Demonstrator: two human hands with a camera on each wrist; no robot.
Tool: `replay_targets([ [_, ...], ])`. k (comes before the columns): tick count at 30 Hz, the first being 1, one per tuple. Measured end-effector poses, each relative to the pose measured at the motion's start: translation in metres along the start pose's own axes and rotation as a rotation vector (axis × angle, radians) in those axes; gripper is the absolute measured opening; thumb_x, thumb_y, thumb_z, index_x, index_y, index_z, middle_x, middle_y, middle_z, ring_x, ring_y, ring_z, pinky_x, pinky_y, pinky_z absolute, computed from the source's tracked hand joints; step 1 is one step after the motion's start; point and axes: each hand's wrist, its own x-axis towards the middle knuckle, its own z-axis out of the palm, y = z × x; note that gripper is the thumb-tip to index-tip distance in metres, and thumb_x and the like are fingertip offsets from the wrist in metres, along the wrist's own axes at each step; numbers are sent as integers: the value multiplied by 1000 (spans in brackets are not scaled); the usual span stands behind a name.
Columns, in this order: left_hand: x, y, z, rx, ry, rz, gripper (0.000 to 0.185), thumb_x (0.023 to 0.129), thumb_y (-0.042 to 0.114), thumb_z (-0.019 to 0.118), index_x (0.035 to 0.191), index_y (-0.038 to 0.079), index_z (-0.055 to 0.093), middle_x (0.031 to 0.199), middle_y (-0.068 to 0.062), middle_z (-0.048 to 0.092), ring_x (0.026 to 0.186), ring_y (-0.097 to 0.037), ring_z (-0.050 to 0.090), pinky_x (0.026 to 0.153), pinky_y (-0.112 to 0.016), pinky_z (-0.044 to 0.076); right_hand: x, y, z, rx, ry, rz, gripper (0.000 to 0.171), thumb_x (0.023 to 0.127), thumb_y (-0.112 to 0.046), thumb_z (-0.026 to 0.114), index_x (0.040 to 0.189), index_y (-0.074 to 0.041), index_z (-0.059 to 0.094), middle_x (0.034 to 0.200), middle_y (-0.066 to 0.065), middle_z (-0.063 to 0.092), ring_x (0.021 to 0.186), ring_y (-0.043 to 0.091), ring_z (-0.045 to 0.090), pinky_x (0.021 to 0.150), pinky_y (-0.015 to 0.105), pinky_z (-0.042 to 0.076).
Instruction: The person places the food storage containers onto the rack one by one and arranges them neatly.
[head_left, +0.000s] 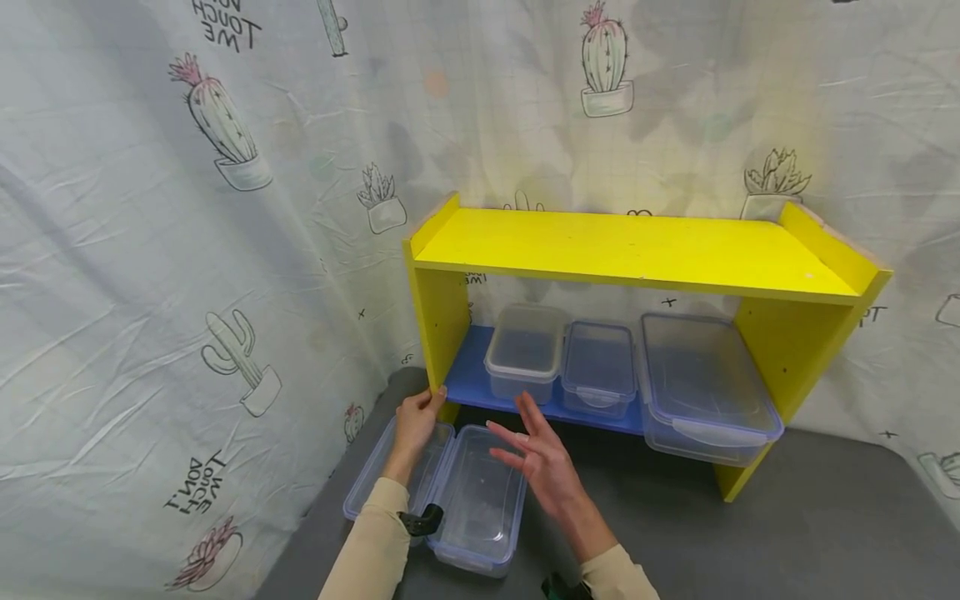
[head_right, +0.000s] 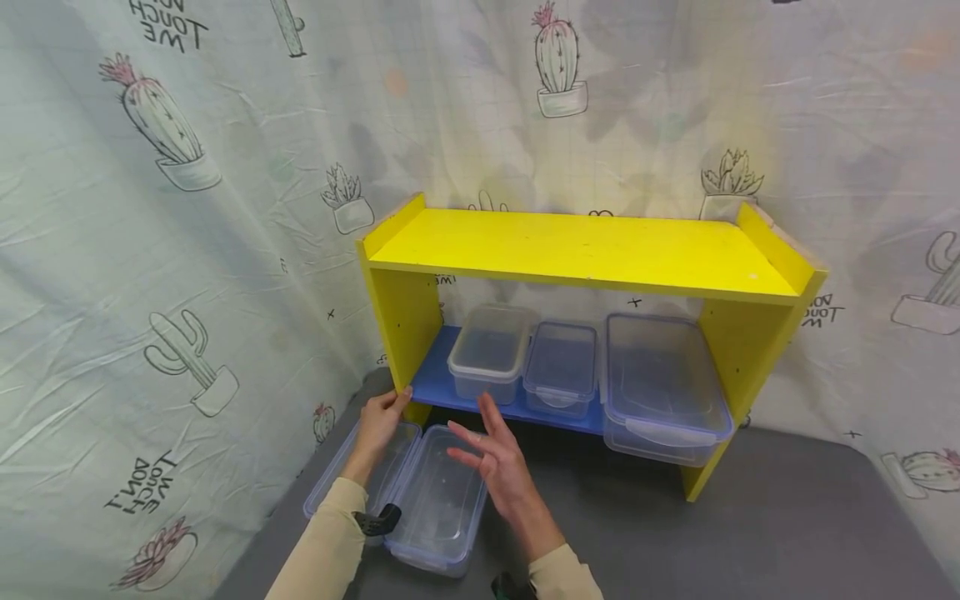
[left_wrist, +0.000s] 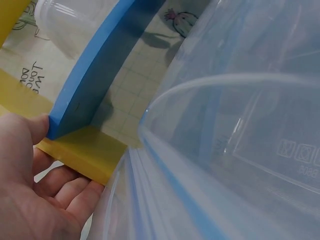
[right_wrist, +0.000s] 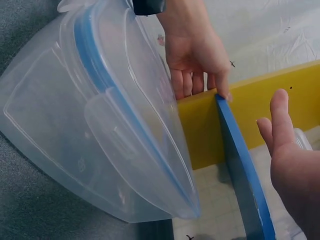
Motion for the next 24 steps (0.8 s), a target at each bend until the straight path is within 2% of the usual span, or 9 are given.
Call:
replay_targets([
  [3, 0, 1, 1, -8, 8, 3, 41, 92, 47, 63, 108, 13, 76, 87, -14, 69, 72, -18, 51, 63, -29, 38, -3, 0, -1, -17, 4, -9, 72, 100, -8, 36, 156, -13, -8, 164, 8, -11, 137, 31, 45, 101, 39, 48],
  [6, 0, 1, 1, -8, 17, 5, 39, 92, 46, 63, 105, 12, 76, 77, -12, 63, 68, -18, 50, 60, -28, 37, -7, 0, -3, -42, 18, -22, 70, 101, -8, 38, 157, -9, -3, 164, 13, -7, 131, 26, 52, 98, 38, 50],
  [8, -1, 2, 1, -10, 23, 4, 38, 92, 46, 63, 105, 12, 76, 76, -11, 62, 68, -17, 50, 60, -28, 37, -9, 2, -5, -67, 28, -32, 69, 101, -9, 41, 156, -4, 0, 163, 18, -3, 126, 22, 57, 96, 37, 51],
  [11, -1, 3, 0, -10, 28, 1, 38, 92, 45, 63, 106, 13, 76, 78, -12, 63, 69, -18, 49, 61, -28, 37, -12, 5, -7, -135, 77, -62, 67, 101, -9, 46, 154, 3, 7, 161, 21, 14, 118, 19, 63, 91, 37, 54],
  [14, -2, 4, 0, -23, 28, -1, 37, 92, 45, 63, 108, 13, 76, 80, -12, 63, 71, -19, 49, 63, -29, 37, -15, 10, -8, -249, 209, -90, 60, 98, -9, 54, 148, 7, 26, 148, 13, 41, 109, 17, 67, 85, 37, 56],
  [17, -2, 3, 0, -29, 20, -6, 40, 92, 46, 63, 109, 12, 76, 80, -10, 62, 71, -19, 50, 62, -29, 37, -17, 17, -9, -431, 396, -102, 48, 93, -8, 61, 136, 6, 46, 132, 8, 56, 103, 16, 68, 81, 31, 56],
  [19, -2, 2, 0, -32, 15, -12, 41, 92, 47, 63, 109, 12, 75, 78, -7, 61, 72, -19, 50, 62, -29, 38, -19, 22, -11, -574, 508, -89, 41, 90, -6, 64, 130, 2, 55, 128, 12, 60, 106, 20, 66, 80, 27, 54],
  [21, -2, 1, 1, -31, 12, -14, 42, 92, 48, 63, 108, 12, 75, 76, -5, 59, 72, -19, 51, 62, -29, 38, -22, 28, -12, -702, 585, -61, 41, 89, -5, 66, 128, 0, 57, 128, 17, 60, 111, 27, 62, 83, 28, 52],
  [24, -2, -1, 1, -24, 14, -12, 40, 91, 48, 63, 107, 13, 76, 73, -3, 56, 71, -20, 50, 62, -30, 37, -26, 36, -14, -811, 627, 4, 49, 87, -8, 68, 133, -1, 54, 134, 20, 56, 121, 37, 56, 89, 38, 52],
])
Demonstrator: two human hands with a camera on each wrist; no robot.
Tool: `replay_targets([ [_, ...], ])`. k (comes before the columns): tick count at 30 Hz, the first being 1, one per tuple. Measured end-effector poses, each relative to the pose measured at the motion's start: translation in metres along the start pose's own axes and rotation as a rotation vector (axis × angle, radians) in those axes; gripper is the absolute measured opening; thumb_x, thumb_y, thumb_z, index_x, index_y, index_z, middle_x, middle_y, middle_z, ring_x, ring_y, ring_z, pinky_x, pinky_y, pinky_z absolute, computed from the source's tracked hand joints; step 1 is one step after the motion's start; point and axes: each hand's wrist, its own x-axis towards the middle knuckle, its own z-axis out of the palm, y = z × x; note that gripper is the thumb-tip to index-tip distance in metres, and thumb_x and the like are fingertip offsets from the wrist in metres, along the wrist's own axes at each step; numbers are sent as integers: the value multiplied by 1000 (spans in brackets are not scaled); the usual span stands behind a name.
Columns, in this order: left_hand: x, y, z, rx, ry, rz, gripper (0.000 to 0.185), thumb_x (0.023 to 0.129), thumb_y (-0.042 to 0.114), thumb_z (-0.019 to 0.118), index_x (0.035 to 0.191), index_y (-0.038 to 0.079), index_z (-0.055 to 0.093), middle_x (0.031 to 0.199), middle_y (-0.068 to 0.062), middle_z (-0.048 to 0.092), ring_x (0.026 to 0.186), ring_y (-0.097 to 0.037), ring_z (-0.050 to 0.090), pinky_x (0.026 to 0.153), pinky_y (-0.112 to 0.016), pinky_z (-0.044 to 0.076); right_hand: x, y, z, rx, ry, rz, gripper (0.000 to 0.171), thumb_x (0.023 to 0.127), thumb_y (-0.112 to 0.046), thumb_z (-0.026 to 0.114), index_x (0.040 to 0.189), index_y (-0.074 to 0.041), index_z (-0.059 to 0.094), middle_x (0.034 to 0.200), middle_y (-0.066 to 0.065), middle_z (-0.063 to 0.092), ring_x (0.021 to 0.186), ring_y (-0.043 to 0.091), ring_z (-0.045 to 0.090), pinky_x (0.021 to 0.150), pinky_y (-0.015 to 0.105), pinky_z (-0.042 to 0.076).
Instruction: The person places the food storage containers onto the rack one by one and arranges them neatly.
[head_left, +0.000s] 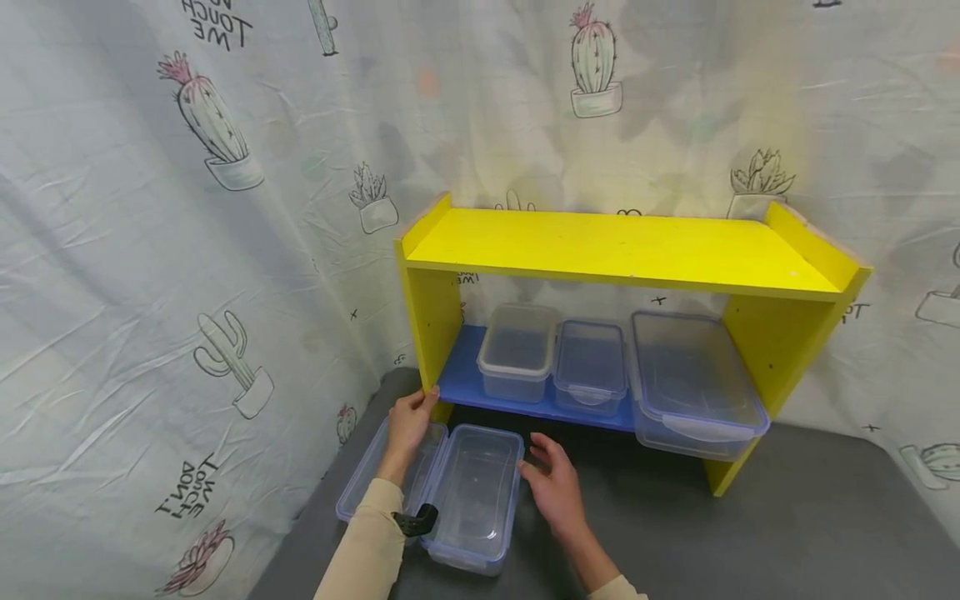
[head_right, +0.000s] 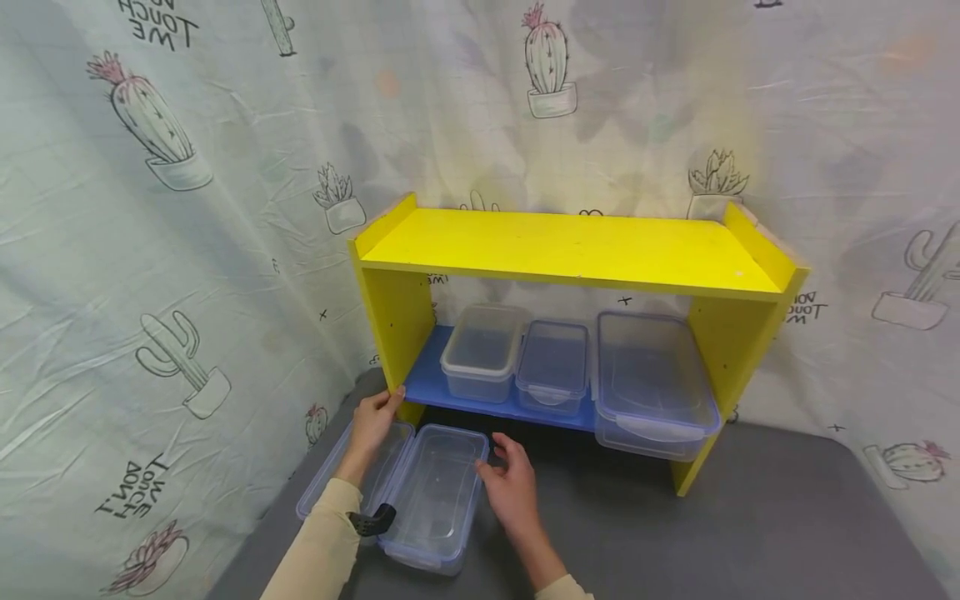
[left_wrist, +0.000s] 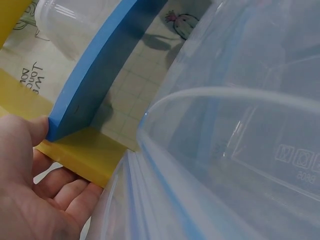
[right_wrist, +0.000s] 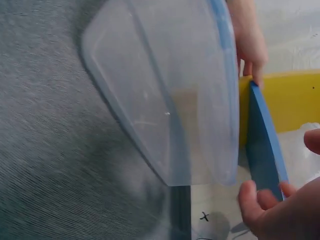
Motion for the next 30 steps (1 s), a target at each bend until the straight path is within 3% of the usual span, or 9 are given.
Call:
replay_targets([
  [4, 0, 0, 0, 18, 18, 9, 39, 92, 48, 62, 104, 14, 77, 72, -6, 55, 70, -21, 49, 62, -31, 36, -7, 7, 4, -56, -53, 37, 63, 88, -17, 68, 142, 3, 42, 143, 27, 47, 126, 45, 51, 96, 51, 48],
  [7, -2, 2, 3, 31, 6, 12, 41, 92, 48, 62, 107, 13, 76, 81, -8, 65, 73, -20, 50, 62, -30, 36, -16, 12, 3, -58, -79, 70, 67, 90, -20, 66, 143, 9, 37, 144, 31, 43, 126, 47, 50, 97, 53, 47],
  [11, -5, 3, 7, 22, -21, 1, 43, 92, 49, 61, 113, 14, 74, 96, -11, 71, 77, -20, 52, 65, -30, 37, -29, 22, -2, -50, -97, 98, 63, 93, -20, 64, 140, 14, 39, 139, 33, 48, 122, 47, 54, 93, 49, 50],
  [18, -5, -2, 6, 11, 12, -17, 40, 91, 48, 63, 113, 16, 74, 104, -10, 73, 80, -21, 55, 68, -30, 40, -44, 44, -6, -70, -201, 100, 51, 93, -28, 64, 127, 10, 58, 121, 25, 65, 108, 33, 64, 77, 31, 54],
  [22, -4, -2, 4, 16, 13, -9, 41, 91, 50, 62, 111, 17, 75, 96, -12, 72, 75, -21, 52, 65, -30, 38, -51, 49, -4, -119, -249, 91, 50, 96, -35, 59, 125, 5, 62, 123, 22, 65, 108, 32, 64, 78, 35, 55],
  [26, -4, 0, 2, 20, 11, -3, 42, 91, 51, 61, 113, 17, 74, 96, -11, 72, 76, -21, 52, 65, -30, 38, -59, 50, 0, -125, -294, 96, 54, 99, -38, 52, 128, 8, 58, 128, 29, 59, 99, 32, 67, 76, 38, 55],
  [30, -2, 1, 1, 22, 15, 0, 42, 91, 51, 62, 112, 17, 75, 93, -15, 69, 74, -21, 52, 64, -30, 38, -67, 49, 6, -86, -313, 106, 53, 100, -35, 51, 131, 8, 54, 133, 30, 55, 109, 38, 62, 77, 38, 55],
])
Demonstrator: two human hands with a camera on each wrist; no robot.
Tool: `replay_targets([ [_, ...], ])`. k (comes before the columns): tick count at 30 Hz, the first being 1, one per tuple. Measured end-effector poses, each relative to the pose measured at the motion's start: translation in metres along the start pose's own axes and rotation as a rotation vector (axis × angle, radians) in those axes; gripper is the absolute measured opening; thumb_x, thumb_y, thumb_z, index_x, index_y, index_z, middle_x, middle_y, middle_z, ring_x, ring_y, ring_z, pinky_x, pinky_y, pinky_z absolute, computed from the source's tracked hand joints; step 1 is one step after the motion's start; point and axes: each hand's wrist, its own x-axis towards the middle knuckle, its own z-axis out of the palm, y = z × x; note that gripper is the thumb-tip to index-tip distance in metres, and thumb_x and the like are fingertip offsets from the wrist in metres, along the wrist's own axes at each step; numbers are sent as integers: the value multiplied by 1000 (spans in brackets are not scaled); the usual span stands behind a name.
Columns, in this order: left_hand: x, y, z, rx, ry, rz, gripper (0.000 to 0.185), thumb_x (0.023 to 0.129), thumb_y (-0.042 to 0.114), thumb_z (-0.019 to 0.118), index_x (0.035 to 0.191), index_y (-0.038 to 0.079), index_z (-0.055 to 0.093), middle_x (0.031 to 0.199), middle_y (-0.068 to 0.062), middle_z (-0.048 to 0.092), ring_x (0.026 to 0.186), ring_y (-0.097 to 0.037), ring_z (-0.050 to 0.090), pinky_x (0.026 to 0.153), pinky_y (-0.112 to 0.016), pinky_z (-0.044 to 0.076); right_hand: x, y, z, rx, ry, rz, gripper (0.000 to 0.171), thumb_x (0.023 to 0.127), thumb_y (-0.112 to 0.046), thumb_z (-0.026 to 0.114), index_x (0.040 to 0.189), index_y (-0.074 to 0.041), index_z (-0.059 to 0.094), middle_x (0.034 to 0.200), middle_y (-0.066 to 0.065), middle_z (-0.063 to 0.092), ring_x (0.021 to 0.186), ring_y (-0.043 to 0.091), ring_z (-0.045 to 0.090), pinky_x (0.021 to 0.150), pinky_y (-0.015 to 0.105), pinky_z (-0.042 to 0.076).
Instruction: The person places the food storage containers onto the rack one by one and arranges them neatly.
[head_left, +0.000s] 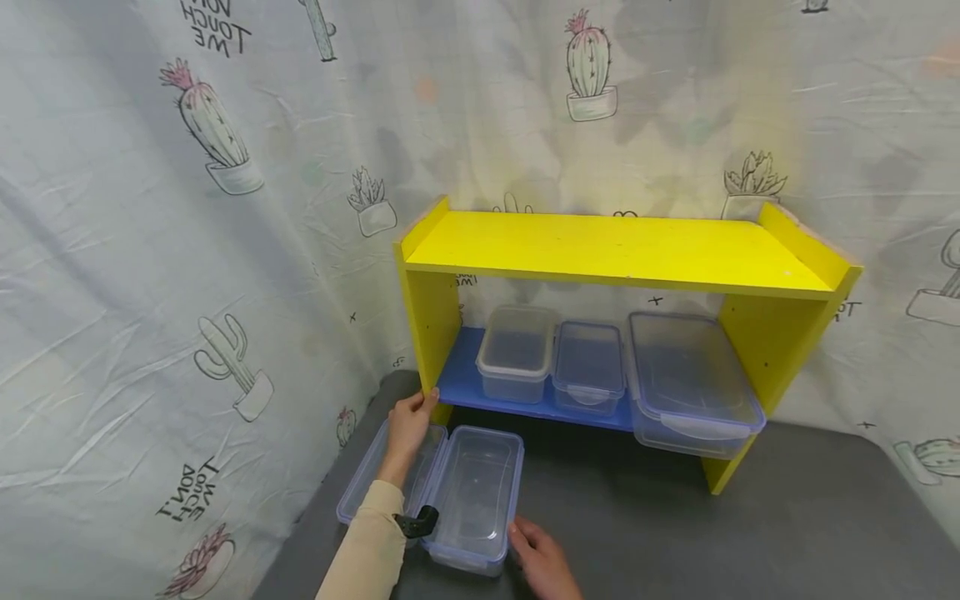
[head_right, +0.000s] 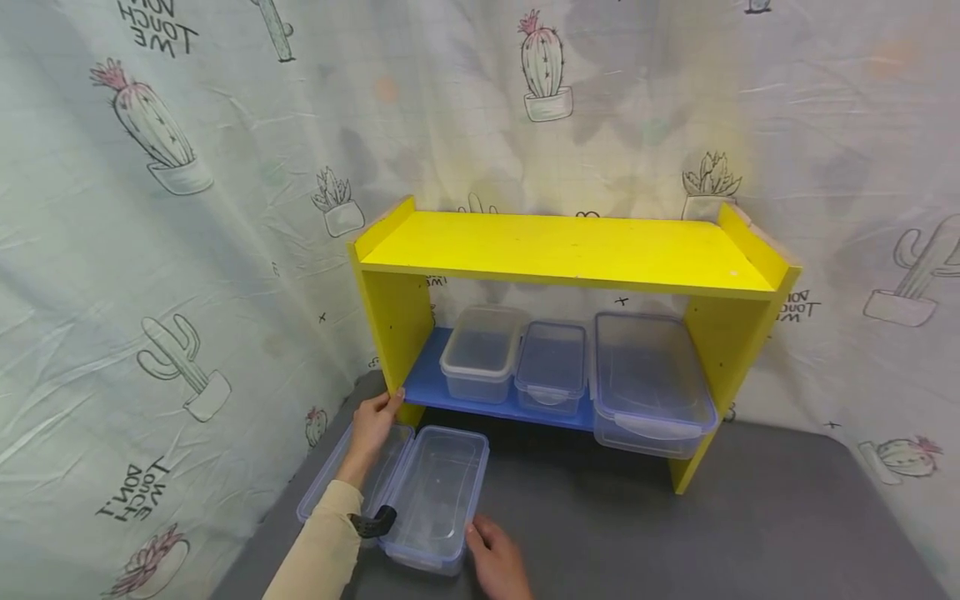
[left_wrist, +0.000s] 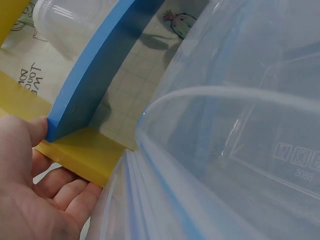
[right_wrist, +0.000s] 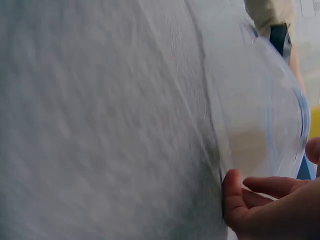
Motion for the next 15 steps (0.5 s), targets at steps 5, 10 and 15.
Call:
replay_targets([
  [5, 2, 0, 0, 11, 5, 2, 42, 91, 51, 62, 112, 16, 75, 91, -14, 69, 74, -21, 52, 64, -30, 38, -3, -5, 6, 38, -34, -12, 51, 99, -33, 54, 133, 5, 55, 139, 27, 50, 125, 44, 49, 85, 38, 52],
  [10, 2, -1, -1, 14, -5, -4, 42, 91, 50, 62, 115, 17, 74, 102, -10, 73, 79, -23, 54, 67, -30, 39, -5, -6, 7, 75, -49, -37, 49, 97, -29, 59, 133, 4, 56, 134, 25, 54, 117, 31, 55, 87, 25, 46],
  [15, 1, -1, 0, 11, -8, -8, 42, 91, 50, 62, 114, 17, 74, 100, -10, 73, 79, -22, 54, 67, -30, 39, -9, -3, 11, 121, -39, -9, 63, 94, -30, 63, 143, 3, 42, 136, 30, 50, 108, 25, 61, 82, 23, 48],
])
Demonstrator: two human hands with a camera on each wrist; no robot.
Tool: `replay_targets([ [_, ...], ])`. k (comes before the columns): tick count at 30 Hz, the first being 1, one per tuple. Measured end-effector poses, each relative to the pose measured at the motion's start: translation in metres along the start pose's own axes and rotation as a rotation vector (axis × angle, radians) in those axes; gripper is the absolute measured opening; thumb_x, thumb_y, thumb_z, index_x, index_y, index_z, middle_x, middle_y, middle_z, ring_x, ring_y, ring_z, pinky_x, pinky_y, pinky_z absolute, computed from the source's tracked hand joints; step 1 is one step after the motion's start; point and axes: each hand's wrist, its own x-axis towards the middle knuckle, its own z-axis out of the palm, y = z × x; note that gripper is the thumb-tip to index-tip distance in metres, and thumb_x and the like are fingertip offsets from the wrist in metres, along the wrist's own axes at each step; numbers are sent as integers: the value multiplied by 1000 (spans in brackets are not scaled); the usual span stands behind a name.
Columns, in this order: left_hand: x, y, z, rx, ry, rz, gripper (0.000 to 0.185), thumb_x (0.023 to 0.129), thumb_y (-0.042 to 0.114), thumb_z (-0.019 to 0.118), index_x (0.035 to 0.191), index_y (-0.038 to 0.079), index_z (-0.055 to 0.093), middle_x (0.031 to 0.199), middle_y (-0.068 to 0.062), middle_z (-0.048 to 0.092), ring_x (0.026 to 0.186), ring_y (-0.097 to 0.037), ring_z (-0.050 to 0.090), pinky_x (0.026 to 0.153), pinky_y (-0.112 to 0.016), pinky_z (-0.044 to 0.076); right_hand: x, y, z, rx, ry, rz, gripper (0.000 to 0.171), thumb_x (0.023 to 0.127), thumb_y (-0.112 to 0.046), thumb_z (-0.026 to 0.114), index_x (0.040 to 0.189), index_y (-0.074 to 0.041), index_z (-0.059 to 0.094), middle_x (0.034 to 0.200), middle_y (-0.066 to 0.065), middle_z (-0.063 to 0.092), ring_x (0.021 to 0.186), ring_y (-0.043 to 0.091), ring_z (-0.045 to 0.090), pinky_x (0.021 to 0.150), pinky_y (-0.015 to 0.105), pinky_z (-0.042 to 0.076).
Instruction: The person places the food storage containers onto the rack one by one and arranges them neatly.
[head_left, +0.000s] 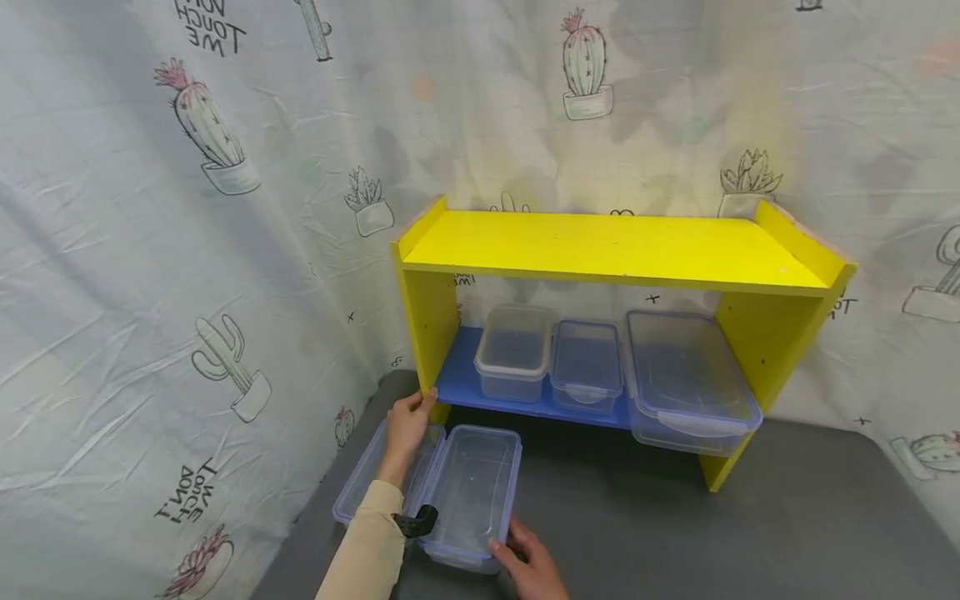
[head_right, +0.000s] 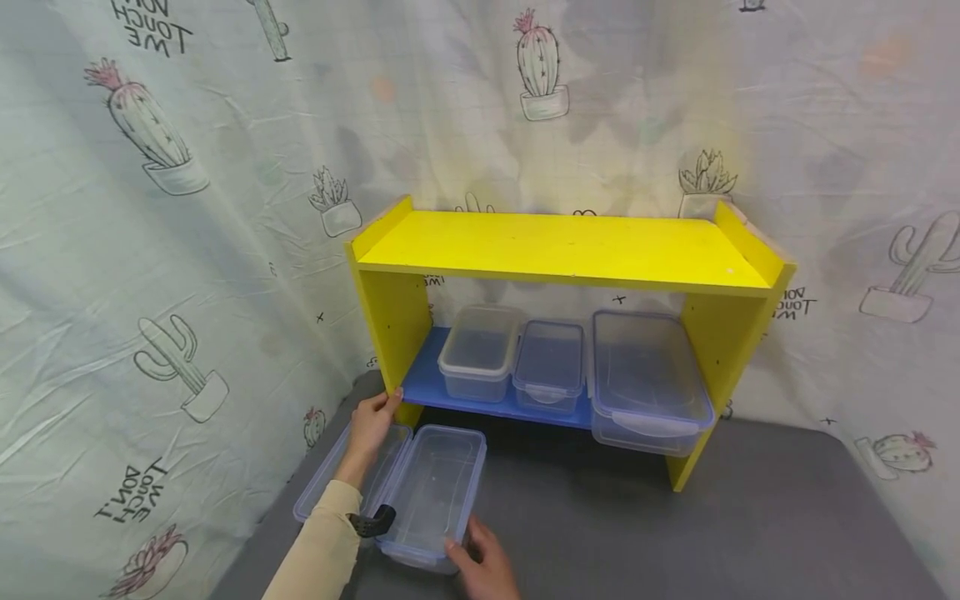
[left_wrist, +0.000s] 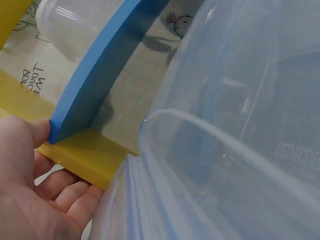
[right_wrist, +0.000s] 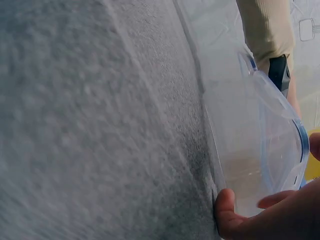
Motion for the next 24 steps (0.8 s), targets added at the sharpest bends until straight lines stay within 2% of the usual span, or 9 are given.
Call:
replay_targets([
  [5, 0, 1, -1, 6, 5, 2, 43, 91, 51, 62, 115, 17, 73, 102, -10, 73, 79, -22, 54, 67, -30, 39, -5, -5, 6, 113, 30, 64, 76, 94, -30, 64, 150, 2, 26, 143, 38, 37, 109, 34, 64, 80, 38, 55],
  [7, 0, 1, -1, 14, 0, 1, 45, 91, 52, 61, 116, 16, 73, 103, -11, 73, 79, -21, 54, 67, -30, 38, -7, -9, 8, 153, 38, 69, 78, 93, -28, 65, 151, 1, 22, 146, 39, 30, 111, 36, 63, 82, 40, 55],
  [11, 0, 2, -2, 19, 0, 2, 46, 91, 52, 61, 117, 16, 72, 107, -12, 73, 81, -21, 56, 68, -29, 40, -8, -15, 10, 221, 14, 31, 86, 92, -23, 67, 153, 2, 12, 150, 39, 23, 108, 29, 65, 84, 32, 53],
  [14, -1, 3, -2, 8, -6, -3, 45, 91, 51, 61, 117, 17, 72, 103, -13, 72, 81, -22, 55, 69, -30, 39, -8, -14, 11, 215, 16, 44, 92, 90, -23, 68, 151, 8, 7, 136, 38, 45, 97, 13, 63, 78, 22, 50],
  [18, -3, 3, -2, -6, -17, -13, 43, 92, 51, 61, 117, 17, 72, 97, -17, 69, 77, -22, 51, 66, -30, 36, -8, -10, 12, 176, 47, 51, 92, 89, -24, 70, 148, 14, 12, 125, 33, 54, 88, 4, 61, 73, 18, 48],
  [20, -3, 3, -2, -9, -9, -8, 43, 92, 51, 61, 116, 17, 73, 95, -15, 70, 76, -21, 50, 66, -30, 36, -7, -9, 13, 178, 54, 31, 88, 89, -23, 70, 148, 14, 16, 133, 37, 48, 90, 5, 64, 74, 18, 50],
  [24, -4, 2, -2, -7, -8, 2, 44, 91, 52, 61, 112, 16, 75, 78, -9, 64, 70, -20, 46, 62, -30, 34, -7, -9, 15, 229, 69, 3, 81, 90, -17, 69, 148, 12, 21, 142, 38, 39, 93, 7, 65, 76, 19, 51],
])
